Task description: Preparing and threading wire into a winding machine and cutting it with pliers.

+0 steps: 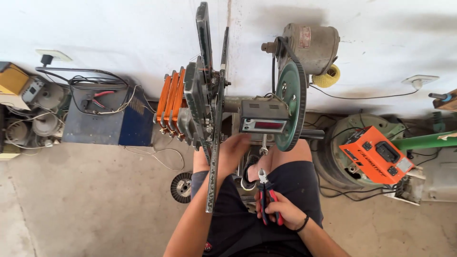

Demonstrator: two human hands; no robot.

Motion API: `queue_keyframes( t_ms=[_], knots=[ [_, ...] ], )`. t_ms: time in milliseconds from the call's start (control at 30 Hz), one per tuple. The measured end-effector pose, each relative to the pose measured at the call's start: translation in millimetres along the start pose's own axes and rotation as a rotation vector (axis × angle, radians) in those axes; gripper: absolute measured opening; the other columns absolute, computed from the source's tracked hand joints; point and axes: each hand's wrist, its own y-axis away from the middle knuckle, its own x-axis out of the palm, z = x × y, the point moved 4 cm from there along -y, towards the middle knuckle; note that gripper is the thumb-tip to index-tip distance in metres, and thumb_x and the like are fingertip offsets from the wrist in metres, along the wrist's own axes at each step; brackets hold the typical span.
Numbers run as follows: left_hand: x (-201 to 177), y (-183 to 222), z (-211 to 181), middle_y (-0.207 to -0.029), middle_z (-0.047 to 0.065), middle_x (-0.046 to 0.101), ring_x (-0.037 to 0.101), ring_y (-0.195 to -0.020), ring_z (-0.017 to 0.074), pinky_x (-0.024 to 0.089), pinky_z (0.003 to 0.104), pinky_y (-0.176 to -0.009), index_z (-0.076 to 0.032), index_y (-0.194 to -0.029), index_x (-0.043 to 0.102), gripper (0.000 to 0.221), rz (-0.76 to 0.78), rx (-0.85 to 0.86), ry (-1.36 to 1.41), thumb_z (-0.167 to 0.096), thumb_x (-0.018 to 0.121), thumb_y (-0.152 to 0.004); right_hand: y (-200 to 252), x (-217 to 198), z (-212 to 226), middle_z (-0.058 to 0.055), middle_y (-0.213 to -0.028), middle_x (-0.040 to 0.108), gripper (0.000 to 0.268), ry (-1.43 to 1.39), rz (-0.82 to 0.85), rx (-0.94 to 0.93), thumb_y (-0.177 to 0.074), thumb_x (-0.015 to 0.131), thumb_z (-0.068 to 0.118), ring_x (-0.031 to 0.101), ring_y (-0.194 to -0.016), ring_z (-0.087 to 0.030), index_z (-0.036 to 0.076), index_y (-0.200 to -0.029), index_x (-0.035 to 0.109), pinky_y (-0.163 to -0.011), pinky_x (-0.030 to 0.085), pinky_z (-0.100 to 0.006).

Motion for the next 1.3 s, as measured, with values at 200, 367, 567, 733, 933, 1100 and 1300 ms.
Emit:
queue_keyframes(
  t_ms=[200,367,567,733,933,1100,1300],
  knots=[
    [-51,97,-71,-0.123,0.024,0.069,0.074,-0.1,0.0332,0.059,0.045,-0.092,-0.004,-0.151,0.038,0.105,0.254,-0.134,0.883,-0.082,0.046,-0.08,-10,3,10,-0.018,-0.096,0.068,0.049,0.056,-0.055,-0.006,-0.072,0.055,-0.002,0.071,-0.084,-0.029,-0.001,-0.12,0.059,-0.048,0.042,-0.029],
    [-63,101,-62,-0.122,0.016,0.071,0.075,-0.093,0.0233,0.059,0.041,-0.093,-0.01,-0.153,0.041,0.103,0.166,-0.295,0.632,-0.065,0.069,-0.071,-27,19,11,-0.017,-0.095,0.067,0.049,0.079,-0.025,0.082,-0.073,0.053,-0.006,0.07,-0.085,-0.029,-0.001,-0.121,0.058,-0.049,0.042,-0.03],
    [-92,96,27,-0.106,0.002,0.077,0.07,-0.1,0.0124,0.055,0.028,-0.089,-0.013,-0.12,0.072,0.042,-0.149,-0.462,0.056,-0.037,0.072,-0.086,-38,33,4,-0.017,-0.095,0.066,0.045,0.195,-0.028,0.206,-0.077,0.052,-0.007,0.068,-0.086,-0.031,0.0,-0.121,0.061,-0.071,0.049,-0.037],
    [-115,101,98,-0.094,0.006,0.075,0.069,-0.078,0.0114,0.056,0.023,-0.064,-0.008,-0.1,0.078,0.038,-0.594,-0.496,0.515,-0.039,0.056,-0.101,-46,24,-4,-0.022,-0.098,0.066,0.048,0.109,-0.092,0.192,-0.078,0.054,-0.01,0.068,-0.088,-0.037,-0.003,-0.125,0.06,-0.082,0.052,-0.045],
    [-98,108,24,-0.072,0.014,0.069,0.064,-0.053,0.0215,0.053,0.029,-0.053,-0.001,-0.085,0.073,0.033,-0.454,-0.389,0.499,-0.025,0.053,-0.096,-37,31,9,-0.021,-0.098,0.064,0.048,0.186,-0.128,0.166,-0.079,0.053,-0.01,0.067,-0.088,-0.036,-0.005,-0.126,0.061,-0.08,0.054,-0.046],
    [-25,120,5,-0.064,0.006,0.064,0.052,-0.048,0.0147,0.042,0.023,-0.05,-0.006,-0.101,0.066,0.071,0.149,-0.287,0.825,-0.071,0.037,-0.097,-38,21,7,-0.02,-0.101,0.068,0.046,0.227,-0.177,0.119,-0.084,0.059,-0.006,0.07,-0.089,-0.033,-0.001,-0.13,0.059,-0.055,0.047,-0.035],
    [-87,109,-23,-0.12,0.008,0.067,0.068,-0.104,0.0215,0.06,0.036,-0.085,-0.017,-0.144,0.045,0.058,-0.338,0.045,0.143,-0.012,0.068,-0.09,-48,20,4,-0.018,-0.097,0.067,0.05,0.277,-0.119,0.032,-0.076,0.058,-0.005,0.07,-0.086,-0.032,0.0,-0.126,0.061,-0.07,0.052,-0.038]
  ],
)
